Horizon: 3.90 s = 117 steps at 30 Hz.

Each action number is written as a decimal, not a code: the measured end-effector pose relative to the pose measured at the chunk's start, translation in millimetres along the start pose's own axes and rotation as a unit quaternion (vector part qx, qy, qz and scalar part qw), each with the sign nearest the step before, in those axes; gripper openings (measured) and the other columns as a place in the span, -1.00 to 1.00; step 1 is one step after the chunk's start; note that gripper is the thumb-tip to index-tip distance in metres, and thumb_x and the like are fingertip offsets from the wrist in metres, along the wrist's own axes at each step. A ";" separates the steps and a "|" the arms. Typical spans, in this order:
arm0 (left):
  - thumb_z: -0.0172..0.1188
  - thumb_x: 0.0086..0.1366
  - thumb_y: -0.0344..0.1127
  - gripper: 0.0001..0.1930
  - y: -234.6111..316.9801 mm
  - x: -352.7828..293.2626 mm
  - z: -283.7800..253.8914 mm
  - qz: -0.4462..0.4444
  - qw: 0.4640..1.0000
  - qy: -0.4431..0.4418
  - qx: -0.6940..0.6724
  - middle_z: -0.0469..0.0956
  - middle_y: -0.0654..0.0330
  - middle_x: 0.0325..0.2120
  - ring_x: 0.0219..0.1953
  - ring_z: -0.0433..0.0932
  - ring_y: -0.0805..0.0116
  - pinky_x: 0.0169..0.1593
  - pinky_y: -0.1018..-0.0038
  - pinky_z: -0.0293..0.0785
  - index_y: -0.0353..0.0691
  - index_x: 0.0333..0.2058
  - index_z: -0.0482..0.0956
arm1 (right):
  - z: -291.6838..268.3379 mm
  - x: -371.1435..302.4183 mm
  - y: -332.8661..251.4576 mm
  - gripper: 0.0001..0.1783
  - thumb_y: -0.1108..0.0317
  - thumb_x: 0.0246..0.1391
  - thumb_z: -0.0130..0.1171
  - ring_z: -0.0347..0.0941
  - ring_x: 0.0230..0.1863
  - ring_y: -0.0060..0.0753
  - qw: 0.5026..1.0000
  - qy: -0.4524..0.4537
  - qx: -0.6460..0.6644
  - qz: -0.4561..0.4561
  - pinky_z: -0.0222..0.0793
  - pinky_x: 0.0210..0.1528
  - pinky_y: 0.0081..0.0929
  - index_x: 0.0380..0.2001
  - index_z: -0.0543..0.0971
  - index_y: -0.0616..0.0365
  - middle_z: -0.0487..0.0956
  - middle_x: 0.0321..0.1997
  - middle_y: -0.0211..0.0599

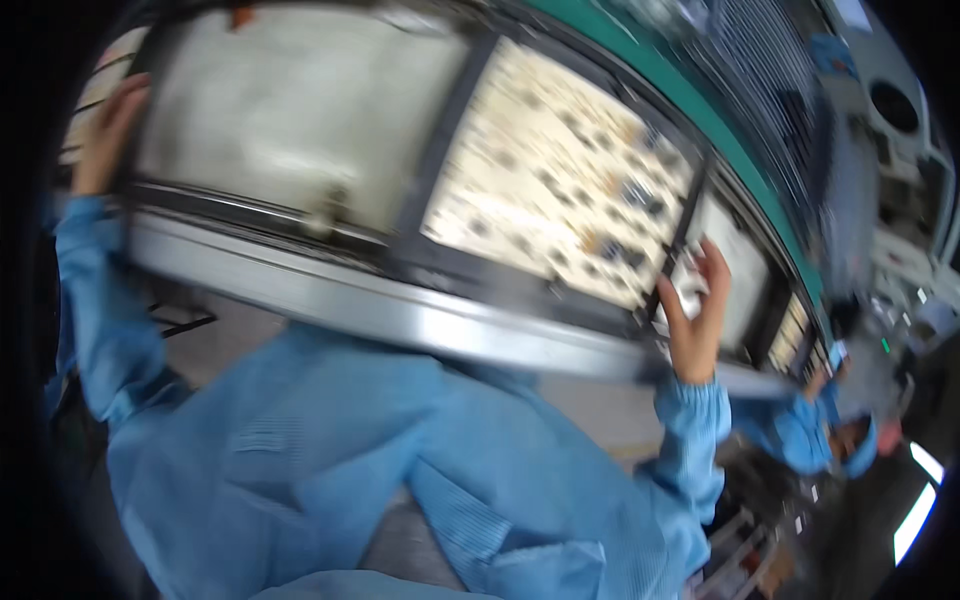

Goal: Assembling small electronic components onto a printed circuit board on an assembly line.

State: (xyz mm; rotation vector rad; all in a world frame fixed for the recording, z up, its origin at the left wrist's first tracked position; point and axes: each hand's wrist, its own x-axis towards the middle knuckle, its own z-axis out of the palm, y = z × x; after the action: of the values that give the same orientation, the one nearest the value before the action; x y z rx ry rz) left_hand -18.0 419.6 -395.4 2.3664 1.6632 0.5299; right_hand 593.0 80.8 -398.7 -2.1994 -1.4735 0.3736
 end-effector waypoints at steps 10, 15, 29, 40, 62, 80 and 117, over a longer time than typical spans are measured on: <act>0.20 0.16 -0.29 -0.76 133.3 -86.8 65.6 -0.063 0.987 0.133 -0.070 0.56 0.16 -0.27 -0.29 0.50 0.19 -0.20 0.32 0.42 -0.16 -0.17 0.58 | -123.5 -129.6 213.0 -0.26 0.26 0.00 0.25 0.22 0.24 -0.06 0.946 0.192 -0.260 -0.036 0.07 0.26 -0.23 0.23 0.24 0.24 0.30 0.25 -0.03; 0.16 0.05 -0.41 -0.72 112.1 -54.6 57.3 0.010 0.952 0.205 0.227 0.53 0.22 -0.20 -0.09 0.45 0.12 -0.01 0.24 0.35 -0.07 -0.20 0.61 | -236.7 -213.3 328.6 -0.27 0.05 0.02 0.28 0.35 0.15 -0.04 0.799 0.233 -0.377 0.407 0.26 0.15 -0.20 0.14 0.36 0.29 0.39 0.19 0.01; 0.03 0.18 -0.44 -0.53 106.0 -89.5 28.6 -0.069 0.925 0.171 0.332 0.52 -0.01 -0.35 -0.19 0.46 0.02 0.16 0.09 0.20 -0.21 0.11 0.29 | -157.8 118.2 112.0 -0.57 0.40 0.10 0.15 0.32 0.17 -0.10 0.911 0.264 -0.245 -0.199 0.20 0.20 -0.30 0.08 0.45 0.09 0.43 0.12 -0.12; 0.06 0.24 -0.38 -0.68 339.4 -64.7 26.4 0.212 0.950 -0.218 -0.076 0.50 -0.07 -0.48 -0.38 0.49 -0.08 -0.28 0.16 0.41 -0.23 -0.02 0.41 | -140.7 200.7 86.5 -0.69 0.13 0.11 0.14 0.44 -0.05 -0.15 0.923 0.155 -0.349 -0.047 0.33 0.02 -0.27 -0.18 0.63 0.06 0.55 -0.09 -0.27; 0.26 0.06 -0.29 -0.79 319.8 306.6 149.9 0.355 0.909 -0.130 0.177 0.58 0.01 -0.38 -0.27 0.55 0.04 -0.22 0.22 0.46 -0.19 -0.31 0.56 | -31.7 108.3 -64.1 -0.70 0.47 0.11 0.14 0.41 -0.26 -0.65 0.946 -0.110 0.269 -0.144 0.34 -0.14 -0.66 -0.05 0.52 0.15 0.53 -0.24 -0.50; 0.09 0.33 -0.29 -0.60 312.4 62.1 101.6 0.042 0.572 -0.443 -0.690 0.47 -0.02 -0.10 -0.01 0.52 0.21 0.09 0.42 0.50 -0.33 0.06 0.23 | 43.2 118.7 -83.7 -0.76 0.38 -0.09 0.27 0.39 0.05 -0.22 0.930 -0.080 -0.103 -0.344 0.08 0.16 -0.28 -0.26 0.64 0.08 0.58 -0.16 -0.23; 0.17 0.10 -0.37 -0.75 351.9 20.2 169.5 0.405 0.897 -0.108 -0.140 0.57 0.06 -0.40 -0.22 0.53 0.08 -0.03 0.27 0.36 -0.25 -0.20 0.55 | -30.7 97.5 -14.5 -0.71 0.47 -0.02 0.27 0.49 -0.15 -0.46 0.964 0.033 -0.061 -0.256 0.32 -0.12 -0.52 -0.17 0.56 0.15 0.57 -0.16 -0.33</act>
State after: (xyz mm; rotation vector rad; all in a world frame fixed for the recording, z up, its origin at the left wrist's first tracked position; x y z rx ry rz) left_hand 360.4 323.6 -419.5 2.6743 0.4061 0.5446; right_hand 633.6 168.3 -362.0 -1.7994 -1.9901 0.0353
